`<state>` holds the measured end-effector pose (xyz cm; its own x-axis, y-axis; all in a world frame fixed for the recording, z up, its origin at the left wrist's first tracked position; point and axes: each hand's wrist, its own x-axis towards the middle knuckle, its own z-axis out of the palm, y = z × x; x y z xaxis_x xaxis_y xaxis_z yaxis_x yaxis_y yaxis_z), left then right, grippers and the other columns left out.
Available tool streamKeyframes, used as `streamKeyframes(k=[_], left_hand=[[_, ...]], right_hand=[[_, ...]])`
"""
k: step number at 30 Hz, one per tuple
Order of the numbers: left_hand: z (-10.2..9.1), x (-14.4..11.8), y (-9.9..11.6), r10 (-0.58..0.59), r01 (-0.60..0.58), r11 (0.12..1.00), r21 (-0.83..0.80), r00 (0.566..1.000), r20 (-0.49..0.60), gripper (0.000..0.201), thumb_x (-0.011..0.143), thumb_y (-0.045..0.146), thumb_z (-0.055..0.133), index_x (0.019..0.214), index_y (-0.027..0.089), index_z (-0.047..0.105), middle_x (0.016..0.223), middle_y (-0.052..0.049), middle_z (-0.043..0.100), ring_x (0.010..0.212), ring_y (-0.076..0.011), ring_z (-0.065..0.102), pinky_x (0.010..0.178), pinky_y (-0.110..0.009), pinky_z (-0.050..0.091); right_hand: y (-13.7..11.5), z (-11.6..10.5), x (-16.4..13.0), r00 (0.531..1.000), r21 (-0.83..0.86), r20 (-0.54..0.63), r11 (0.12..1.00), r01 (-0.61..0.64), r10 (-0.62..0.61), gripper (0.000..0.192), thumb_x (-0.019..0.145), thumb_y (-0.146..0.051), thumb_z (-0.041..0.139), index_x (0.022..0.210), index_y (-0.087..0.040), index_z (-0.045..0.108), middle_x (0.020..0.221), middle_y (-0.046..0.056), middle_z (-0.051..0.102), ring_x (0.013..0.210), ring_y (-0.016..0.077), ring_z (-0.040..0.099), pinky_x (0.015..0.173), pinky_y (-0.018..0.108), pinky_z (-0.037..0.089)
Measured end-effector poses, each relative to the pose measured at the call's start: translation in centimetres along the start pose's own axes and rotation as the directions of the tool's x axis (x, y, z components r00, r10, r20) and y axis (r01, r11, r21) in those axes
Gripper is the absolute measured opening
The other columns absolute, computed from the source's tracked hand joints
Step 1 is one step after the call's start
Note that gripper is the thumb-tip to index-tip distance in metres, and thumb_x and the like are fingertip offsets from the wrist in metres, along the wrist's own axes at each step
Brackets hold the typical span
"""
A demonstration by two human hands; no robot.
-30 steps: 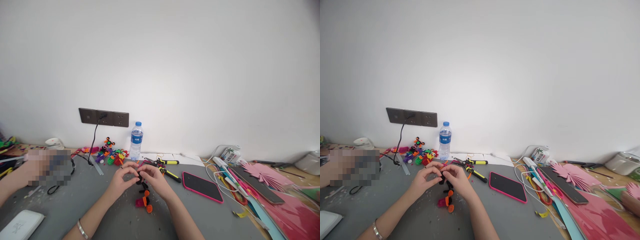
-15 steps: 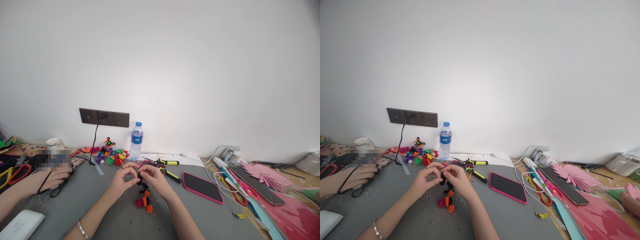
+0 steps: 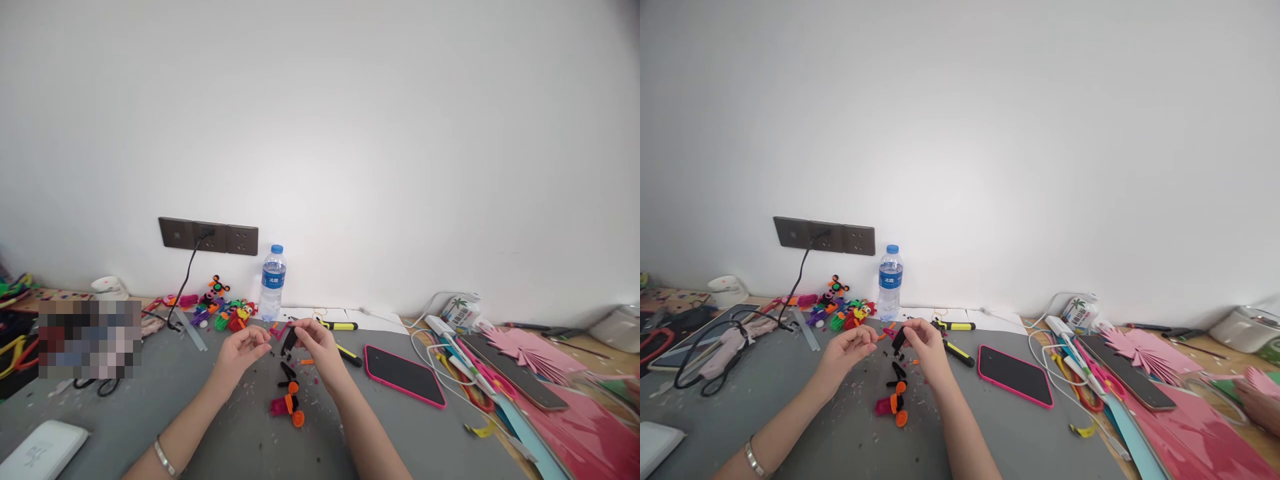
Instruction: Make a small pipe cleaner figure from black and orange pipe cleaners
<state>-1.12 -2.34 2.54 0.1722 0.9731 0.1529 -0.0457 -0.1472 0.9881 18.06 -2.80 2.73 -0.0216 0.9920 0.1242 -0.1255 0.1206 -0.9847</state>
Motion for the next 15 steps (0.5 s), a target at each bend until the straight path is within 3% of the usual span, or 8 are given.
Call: streamKeyframes(k=[4,9,15], left_hand=[[0.2,-0.1,0.2,-0.114,0.106,0.987,-0.120,0.991,-0.063,0.029,0.064,0.044,0.078,0.063,0.018,0.064,0.090,-0.008,0.064,0.087,-0.0225,0.058,0.073,-0.029,0.048],[0.0,0.3,-0.1,-0.346,0.278,0.878,-0.390,0.931,-0.117,0.037,0.054,0.044,0.086,0.080,0.018,0.077,0.104,-0.011,0.068,0.099,-0.0249,0.057,0.074,-0.029,0.049],[-0.3,0.6,-0.4,-0.385,0.291,0.822,-0.490,0.917,-0.102,0.037,0.055,0.041,0.087,0.083,0.018,0.078,0.113,-0.011,0.068,0.110,-0.0264,0.055,0.074,-0.027,0.049]], right_hand=[[-0.1,0.0,-0.1,1.000,-0.003,-0.021,1.000,-0.002,0.002,0.037,0.073,-0.055,0.071,0.083,-0.019,0.067,0.072,0.001,0.060,0.063,0.0148,0.053,0.066,0.029,0.046],[0.3,-0.1,0.2,0.998,0.023,-0.059,1.000,0.021,-0.020,0.038,0.071,-0.055,0.072,0.082,-0.019,0.068,0.073,0.001,0.060,0.061,0.0143,0.053,0.064,0.029,0.046],[1.2,-0.4,0.6,0.995,0.051,-0.094,0.998,0.044,-0.040,0.036,0.072,-0.051,0.073,0.085,-0.018,0.069,0.072,0.000,0.060,0.061,0.0130,0.052,0.063,0.028,0.045]])
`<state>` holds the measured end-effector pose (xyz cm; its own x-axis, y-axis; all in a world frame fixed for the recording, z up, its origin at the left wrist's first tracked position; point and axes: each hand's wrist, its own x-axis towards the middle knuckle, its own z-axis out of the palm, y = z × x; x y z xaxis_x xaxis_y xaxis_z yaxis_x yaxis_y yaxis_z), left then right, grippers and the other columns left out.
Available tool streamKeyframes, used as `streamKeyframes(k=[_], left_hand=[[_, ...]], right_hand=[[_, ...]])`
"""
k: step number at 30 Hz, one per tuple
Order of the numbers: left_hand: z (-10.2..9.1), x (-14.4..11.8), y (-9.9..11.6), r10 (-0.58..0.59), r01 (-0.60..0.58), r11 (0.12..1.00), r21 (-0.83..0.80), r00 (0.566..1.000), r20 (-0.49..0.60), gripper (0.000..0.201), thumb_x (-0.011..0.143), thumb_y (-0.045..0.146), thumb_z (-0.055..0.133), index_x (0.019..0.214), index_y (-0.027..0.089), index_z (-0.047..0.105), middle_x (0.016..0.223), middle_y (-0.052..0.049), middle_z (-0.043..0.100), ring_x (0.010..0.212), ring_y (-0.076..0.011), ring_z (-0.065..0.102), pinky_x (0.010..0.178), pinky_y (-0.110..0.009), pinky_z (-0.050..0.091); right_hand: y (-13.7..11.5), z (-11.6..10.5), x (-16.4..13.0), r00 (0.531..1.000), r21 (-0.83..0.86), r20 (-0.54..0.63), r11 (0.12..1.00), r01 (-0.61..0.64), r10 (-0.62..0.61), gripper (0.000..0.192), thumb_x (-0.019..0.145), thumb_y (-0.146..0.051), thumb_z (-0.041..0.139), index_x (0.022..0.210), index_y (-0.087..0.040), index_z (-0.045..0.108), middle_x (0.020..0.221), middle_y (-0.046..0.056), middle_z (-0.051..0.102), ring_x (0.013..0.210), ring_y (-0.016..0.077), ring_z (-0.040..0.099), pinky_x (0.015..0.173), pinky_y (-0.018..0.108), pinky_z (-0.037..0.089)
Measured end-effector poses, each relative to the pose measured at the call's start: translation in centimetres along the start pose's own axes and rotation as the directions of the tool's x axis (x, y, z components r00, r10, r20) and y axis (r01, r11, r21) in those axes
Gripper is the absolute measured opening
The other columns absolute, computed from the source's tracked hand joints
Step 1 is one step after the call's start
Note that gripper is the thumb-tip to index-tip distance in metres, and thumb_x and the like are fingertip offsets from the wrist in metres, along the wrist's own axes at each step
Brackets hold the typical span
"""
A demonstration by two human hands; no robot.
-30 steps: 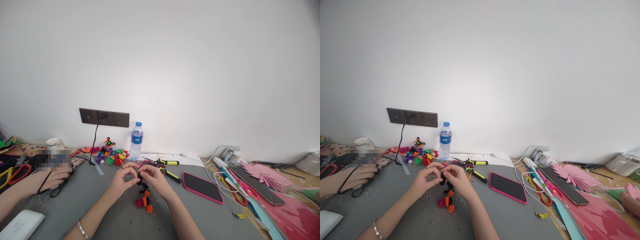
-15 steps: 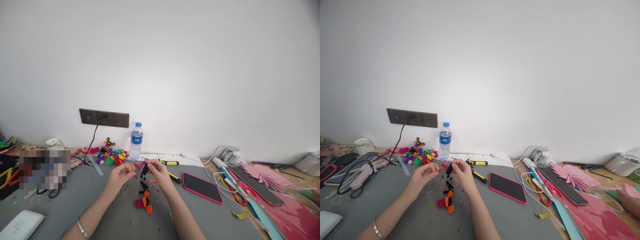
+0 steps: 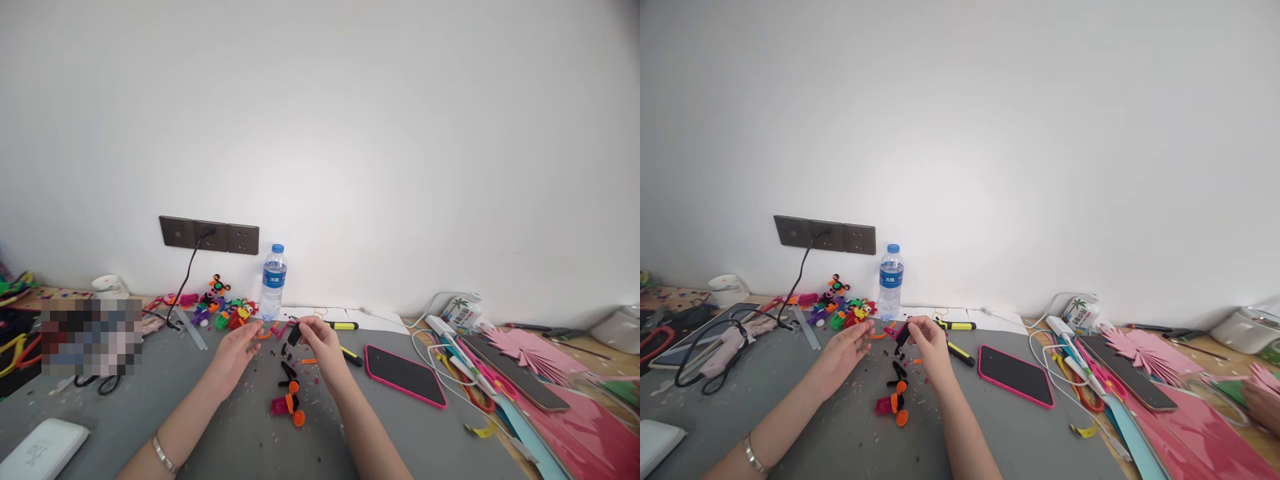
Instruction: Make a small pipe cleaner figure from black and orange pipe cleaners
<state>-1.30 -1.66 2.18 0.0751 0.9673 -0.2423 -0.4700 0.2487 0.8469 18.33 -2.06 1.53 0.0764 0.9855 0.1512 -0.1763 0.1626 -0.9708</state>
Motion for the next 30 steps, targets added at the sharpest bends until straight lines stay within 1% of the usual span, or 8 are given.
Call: streamKeyframes(k=[4,9,12,16,22,26,30], left_hand=[[-0.2,0.1,-0.2,-0.005,0.005,1.000,0.002,1.000,0.015,0.034,0.057,0.040,0.087,0.080,0.018,0.078,0.110,-0.011,0.069,0.109,-0.0263,0.056,0.072,-0.027,0.049],[-0.1,0.2,-0.4,-0.009,0.009,1.000,0.000,1.000,0.024,0.034,0.058,0.041,0.087,0.082,0.019,0.076,0.103,-0.009,0.069,0.100,-0.0224,0.059,0.070,-0.026,0.048],[0.0,0.2,-0.4,0.005,-0.005,1.000,-0.006,1.000,0.014,0.033,0.058,0.042,0.086,0.079,0.019,0.075,0.103,-0.008,0.067,0.096,-0.0209,0.059,0.070,-0.026,0.048],[-0.1,0.1,-0.3,0.014,-0.014,1.000,0.027,1.000,0.013,0.034,0.060,0.043,0.085,0.080,0.017,0.075,0.098,-0.009,0.067,0.097,-0.0218,0.059,0.071,-0.026,0.048],[-0.2,0.1,-0.4,0.047,-0.048,0.997,0.056,0.999,0.009,0.036,0.059,0.043,0.085,0.083,0.017,0.077,0.091,-0.009,0.067,0.092,-0.0212,0.058,0.070,-0.026,0.048],[-0.1,0.1,-0.4,0.076,-0.076,0.997,0.022,0.997,-0.016,0.036,0.055,0.042,0.087,0.079,0.017,0.077,0.086,-0.007,0.066,0.086,-0.0190,0.058,0.070,-0.026,0.048],[0.1,-0.1,-0.3,0.088,-0.088,0.996,0.012,0.996,-0.011,0.033,0.056,0.040,0.085,0.077,0.017,0.075,0.086,-0.006,0.066,0.084,-0.0176,0.058,0.069,-0.024,0.047]], right_hand=[[0.1,0.0,0.0,1.000,0.012,-0.005,1.000,0.000,0.000,0.034,0.072,-0.049,0.073,0.085,-0.018,0.069,0.072,0.000,0.060,0.061,0.0125,0.052,0.063,0.027,0.044],[0.0,0.1,-0.1,1.000,-0.004,0.001,1.000,-0.008,0.008,0.036,0.072,-0.052,0.073,0.084,-0.018,0.068,0.068,-0.001,0.057,0.059,0.0128,0.051,0.062,0.027,0.043],[-0.2,0.1,-0.1,1.000,-0.016,0.013,1.000,-0.013,0.013,0.036,0.073,-0.052,0.071,0.084,-0.018,0.068,0.066,-0.001,0.056,0.059,0.0131,0.051,0.062,0.027,0.043],[-0.2,0.1,-0.2,1.000,-0.020,0.018,1.000,-0.011,0.012,0.034,0.075,-0.051,0.071,0.084,-0.019,0.068,0.067,-0.001,0.056,0.059,0.0130,0.051,0.062,0.027,0.042],[0.5,0.0,0.0,1.000,-0.020,0.013,1.000,0.002,-0.002,0.035,0.074,-0.052,0.071,0.084,-0.018,0.068,0.066,-0.001,0.055,0.059,0.0130,0.050,0.062,0.027,0.042],[1.1,-0.1,0.3,1.000,-0.029,0.014,1.000,0.008,-0.008,0.037,0.074,-0.053,0.070,0.085,-0.018,0.068,0.065,-0.001,0.055,0.058,0.0130,0.050,0.061,0.027,0.043],[0.9,-0.1,0.2,1.000,-0.043,0.016,0.999,0.008,-0.007,0.040,0.072,-0.056,0.070,0.084,-0.018,0.068,0.063,-0.001,0.054,0.058,0.0138,0.050,0.060,0.027,0.043]])
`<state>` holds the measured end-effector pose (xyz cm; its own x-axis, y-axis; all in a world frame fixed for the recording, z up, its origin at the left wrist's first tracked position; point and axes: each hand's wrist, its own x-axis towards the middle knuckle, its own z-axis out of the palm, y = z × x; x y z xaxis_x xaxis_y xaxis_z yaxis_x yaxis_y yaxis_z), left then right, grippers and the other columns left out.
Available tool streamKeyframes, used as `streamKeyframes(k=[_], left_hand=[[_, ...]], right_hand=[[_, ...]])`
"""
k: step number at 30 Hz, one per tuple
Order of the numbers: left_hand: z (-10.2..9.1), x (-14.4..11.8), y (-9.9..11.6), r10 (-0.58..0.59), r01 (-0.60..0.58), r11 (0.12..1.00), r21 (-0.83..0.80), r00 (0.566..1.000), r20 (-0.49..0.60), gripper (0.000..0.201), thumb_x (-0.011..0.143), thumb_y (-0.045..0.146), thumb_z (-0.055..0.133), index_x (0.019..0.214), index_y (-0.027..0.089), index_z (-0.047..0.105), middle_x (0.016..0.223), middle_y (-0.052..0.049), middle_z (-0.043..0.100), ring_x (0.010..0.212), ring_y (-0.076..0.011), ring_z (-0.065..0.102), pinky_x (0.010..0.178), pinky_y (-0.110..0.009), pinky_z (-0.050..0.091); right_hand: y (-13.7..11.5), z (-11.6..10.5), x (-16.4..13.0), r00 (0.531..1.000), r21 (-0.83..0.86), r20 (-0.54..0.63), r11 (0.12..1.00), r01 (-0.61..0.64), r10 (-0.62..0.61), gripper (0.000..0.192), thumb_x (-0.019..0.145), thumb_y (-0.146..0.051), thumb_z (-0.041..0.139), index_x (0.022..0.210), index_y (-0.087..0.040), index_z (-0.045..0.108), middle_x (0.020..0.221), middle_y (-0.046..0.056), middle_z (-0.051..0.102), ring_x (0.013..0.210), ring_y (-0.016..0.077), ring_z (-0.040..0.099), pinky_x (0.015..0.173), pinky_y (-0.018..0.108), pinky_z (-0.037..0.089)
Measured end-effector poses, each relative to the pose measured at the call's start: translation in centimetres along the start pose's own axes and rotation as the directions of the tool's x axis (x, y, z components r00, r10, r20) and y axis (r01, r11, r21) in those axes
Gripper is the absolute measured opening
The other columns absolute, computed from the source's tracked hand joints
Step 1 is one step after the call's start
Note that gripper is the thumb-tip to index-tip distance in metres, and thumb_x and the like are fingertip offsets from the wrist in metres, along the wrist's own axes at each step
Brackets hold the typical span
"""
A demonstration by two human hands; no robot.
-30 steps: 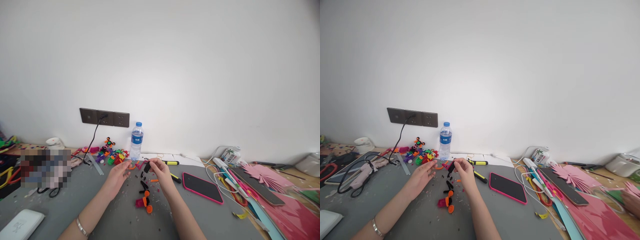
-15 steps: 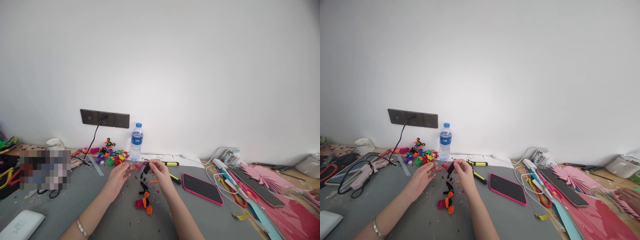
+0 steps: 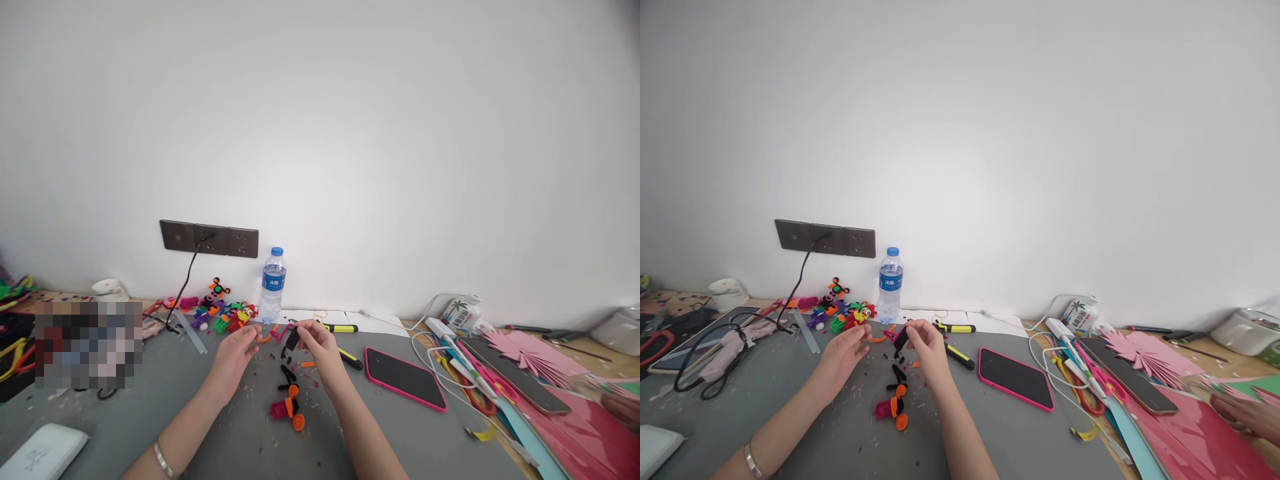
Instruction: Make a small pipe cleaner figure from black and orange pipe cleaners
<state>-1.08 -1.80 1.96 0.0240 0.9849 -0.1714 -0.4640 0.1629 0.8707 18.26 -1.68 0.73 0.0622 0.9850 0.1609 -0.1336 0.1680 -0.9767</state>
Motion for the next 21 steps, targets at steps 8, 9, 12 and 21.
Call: streamKeyframes(k=[8,9,12,21], left_hand=[[0.4,-0.3,0.2,-0.003,0.003,0.999,0.049,1.000,0.015,0.031,0.056,0.040,0.084,0.073,0.016,0.074,0.077,-0.005,0.066,0.079,-0.0179,0.059,0.069,-0.026,0.047],[0.4,-0.2,0.1,-0.001,0.001,0.999,0.052,1.000,0.013,0.031,0.056,0.040,0.084,0.073,0.016,0.074,0.076,-0.005,0.065,0.078,-0.0178,0.059,0.068,-0.026,0.047],[0.1,-0.1,0.0,0.005,-0.006,0.998,0.057,1.000,0.010,0.033,0.057,0.041,0.085,0.075,0.016,0.075,0.075,-0.005,0.065,0.075,-0.0166,0.058,0.069,-0.026,0.048],[0.2,-0.1,0.0,0.000,0.000,1.000,0.028,1.000,-0.013,0.035,0.054,0.040,0.087,0.077,0.016,0.076,0.074,-0.004,0.065,0.074,-0.0155,0.057,0.070,-0.026,0.048]], right_hand=[[-1.0,0.3,-0.3,1.000,-0.002,0.002,1.000,-0.011,0.011,0.039,0.071,-0.056,0.071,0.082,-0.019,0.067,0.062,-0.002,0.054,0.057,0.0139,0.049,0.060,0.028,0.043],[-0.9,0.3,-0.3,1.000,-0.002,0.001,1.000,-0.011,0.011,0.040,0.071,-0.056,0.071,0.082,-0.018,0.067,0.063,-0.001,0.054,0.057,0.0141,0.049,0.060,0.028,0.043],[-0.6,0.2,-0.3,1.000,-0.004,0.004,1.000,-0.009,0.009,0.038,0.074,-0.055,0.070,0.084,-0.018,0.067,0.064,-0.001,0.054,0.058,0.0140,0.050,0.060,0.027,0.043],[-1.3,0.3,-0.6,0.999,0.009,0.022,1.000,-0.028,0.028,0.038,0.073,-0.054,0.070,0.084,-0.018,0.068,0.064,-0.002,0.053,0.060,0.0139,0.050,0.062,0.027,0.042]])
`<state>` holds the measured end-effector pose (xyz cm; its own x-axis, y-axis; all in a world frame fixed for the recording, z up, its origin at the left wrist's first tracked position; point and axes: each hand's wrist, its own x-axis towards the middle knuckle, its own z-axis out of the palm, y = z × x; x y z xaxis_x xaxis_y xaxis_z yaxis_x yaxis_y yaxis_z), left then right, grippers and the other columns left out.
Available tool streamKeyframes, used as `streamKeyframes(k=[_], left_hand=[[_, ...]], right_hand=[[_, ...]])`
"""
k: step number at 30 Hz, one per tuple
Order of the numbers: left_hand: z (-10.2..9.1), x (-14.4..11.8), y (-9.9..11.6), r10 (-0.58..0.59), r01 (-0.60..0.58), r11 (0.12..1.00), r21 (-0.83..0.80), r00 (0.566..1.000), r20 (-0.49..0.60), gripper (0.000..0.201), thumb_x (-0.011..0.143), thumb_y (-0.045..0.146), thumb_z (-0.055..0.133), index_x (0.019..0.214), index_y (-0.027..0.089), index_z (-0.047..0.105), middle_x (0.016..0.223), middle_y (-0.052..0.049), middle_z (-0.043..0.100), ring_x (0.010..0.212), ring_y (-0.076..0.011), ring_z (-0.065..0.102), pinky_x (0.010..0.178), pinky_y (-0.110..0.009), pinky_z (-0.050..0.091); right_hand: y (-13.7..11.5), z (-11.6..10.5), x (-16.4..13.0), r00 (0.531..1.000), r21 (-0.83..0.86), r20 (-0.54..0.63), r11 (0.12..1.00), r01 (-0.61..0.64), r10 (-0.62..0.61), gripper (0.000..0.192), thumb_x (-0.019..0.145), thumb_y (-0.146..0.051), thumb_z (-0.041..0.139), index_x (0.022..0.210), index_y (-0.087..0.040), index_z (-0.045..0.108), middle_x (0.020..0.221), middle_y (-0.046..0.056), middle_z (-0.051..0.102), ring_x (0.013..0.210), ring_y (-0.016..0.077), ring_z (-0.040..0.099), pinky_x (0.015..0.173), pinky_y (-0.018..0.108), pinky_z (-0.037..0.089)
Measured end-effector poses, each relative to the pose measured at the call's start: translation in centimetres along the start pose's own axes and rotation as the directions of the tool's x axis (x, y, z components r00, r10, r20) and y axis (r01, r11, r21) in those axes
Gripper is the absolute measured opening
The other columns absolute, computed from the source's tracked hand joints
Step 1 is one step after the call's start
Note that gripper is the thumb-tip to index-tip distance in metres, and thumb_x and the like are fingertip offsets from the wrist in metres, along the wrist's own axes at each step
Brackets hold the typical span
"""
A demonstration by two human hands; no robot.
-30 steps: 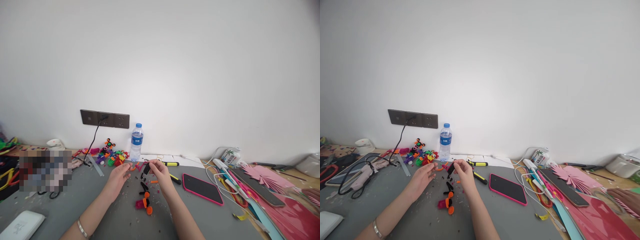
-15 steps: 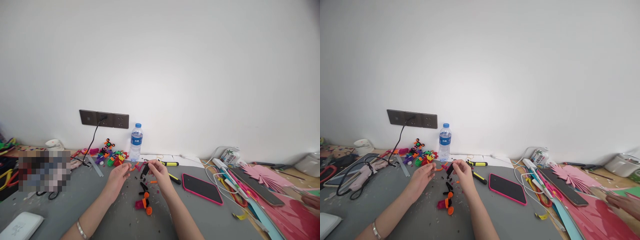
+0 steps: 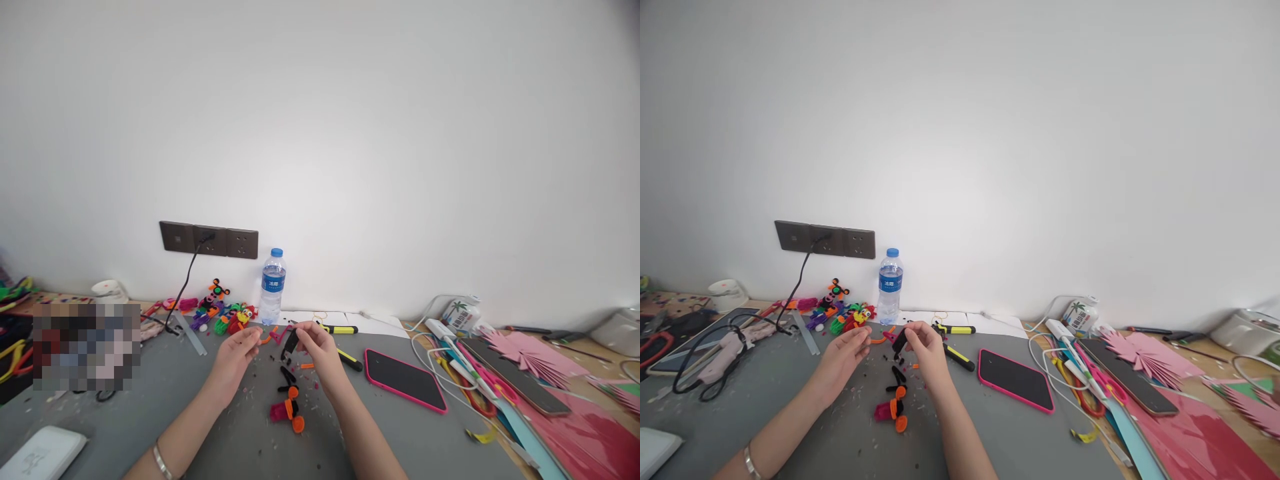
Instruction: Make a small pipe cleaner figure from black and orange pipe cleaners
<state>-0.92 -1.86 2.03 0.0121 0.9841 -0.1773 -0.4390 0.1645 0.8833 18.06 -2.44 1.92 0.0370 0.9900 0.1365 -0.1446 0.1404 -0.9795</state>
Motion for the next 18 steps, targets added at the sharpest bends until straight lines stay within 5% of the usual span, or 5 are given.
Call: streamKeyframes(k=[6,11,18], left_hand=[[-0.06,-0.13,0.11,-0.003,0.001,0.999,0.048,0.999,0.039,0.031,0.062,0.042,0.081,0.081,0.017,0.075,0.080,-0.006,0.065,0.082,-0.0196,0.058,0.071,-0.028,0.047],[0.24,-0.42,0.19,-0.009,0.006,0.999,0.032,0.996,0.092,0.023,0.070,0.040,0.072,0.069,0.020,0.059,0.088,-0.005,0.064,0.080,-0.0189,0.058,0.068,-0.029,0.046],[0.60,-0.69,-0.09,0.032,-0.037,0.999,0.039,0.993,0.111,0.040,0.073,0.052,0.067,0.061,0.022,0.044,0.086,-0.005,0.065,0.076,-0.0195,0.057,0.067,-0.030,0.045]], right_hand=[[-0.54,0.35,-0.23,1.000,-0.006,0.003,1.000,-0.009,0.009,0.040,0.071,-0.057,0.071,0.081,-0.018,0.069,0.063,-0.001,0.054,0.059,0.0142,0.050,0.061,0.027,0.043],[-0.60,0.25,-0.35,0.999,-0.044,0.025,0.999,-0.019,0.020,0.040,0.075,-0.054,0.068,0.092,-0.019,0.073,0.067,0.000,0.057,0.060,0.0146,0.050,0.063,0.028,0.044],[-0.79,0.74,-0.52,0.997,-0.041,0.051,0.998,-0.048,0.050,0.039,0.074,-0.056,0.068,0.086,-0.019,0.075,0.067,0.001,0.059,0.060,0.0156,0.052,0.062,0.028,0.045]])
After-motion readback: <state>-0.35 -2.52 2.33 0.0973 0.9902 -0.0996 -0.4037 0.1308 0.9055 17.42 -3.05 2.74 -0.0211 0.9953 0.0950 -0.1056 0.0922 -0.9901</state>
